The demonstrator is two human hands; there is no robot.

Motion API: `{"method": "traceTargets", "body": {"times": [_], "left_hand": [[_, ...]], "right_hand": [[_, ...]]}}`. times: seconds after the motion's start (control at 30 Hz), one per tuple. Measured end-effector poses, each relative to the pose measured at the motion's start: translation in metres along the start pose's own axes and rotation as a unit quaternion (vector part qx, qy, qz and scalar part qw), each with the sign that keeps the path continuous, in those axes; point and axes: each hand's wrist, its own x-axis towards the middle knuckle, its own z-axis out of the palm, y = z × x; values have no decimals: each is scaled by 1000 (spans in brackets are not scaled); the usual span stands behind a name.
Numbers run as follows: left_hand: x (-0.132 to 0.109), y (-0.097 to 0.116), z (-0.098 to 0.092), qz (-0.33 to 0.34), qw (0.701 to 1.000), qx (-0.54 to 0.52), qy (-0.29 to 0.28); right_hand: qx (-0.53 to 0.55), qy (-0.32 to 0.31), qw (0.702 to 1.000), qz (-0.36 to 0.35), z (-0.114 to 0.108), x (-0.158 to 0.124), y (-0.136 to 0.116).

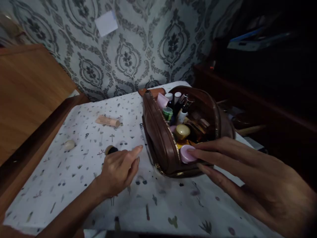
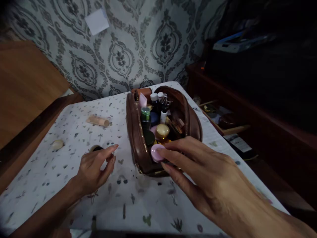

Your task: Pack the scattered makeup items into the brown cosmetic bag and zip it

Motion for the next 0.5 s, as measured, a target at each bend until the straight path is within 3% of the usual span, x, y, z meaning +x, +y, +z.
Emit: {"method": "traceTargets", "body": {"times": [0.13,0.3,0.4,0.5], "left_hand": [[-22,-24,2,-61,996,48,-54],[-46,-52,3,-204,975,3,-86],[-58,-67,3,-298,949,-27,-94],[-67,-80,7,-337,931,-67,-122]], "right_hand": [[-32,-3,999,-5,4,-5,5],[-53,-5,999,13,2,-5,2],[-80,32,995,56,-6,-5,-10],[-83,77,992,53,-8,-8,-25]]}}
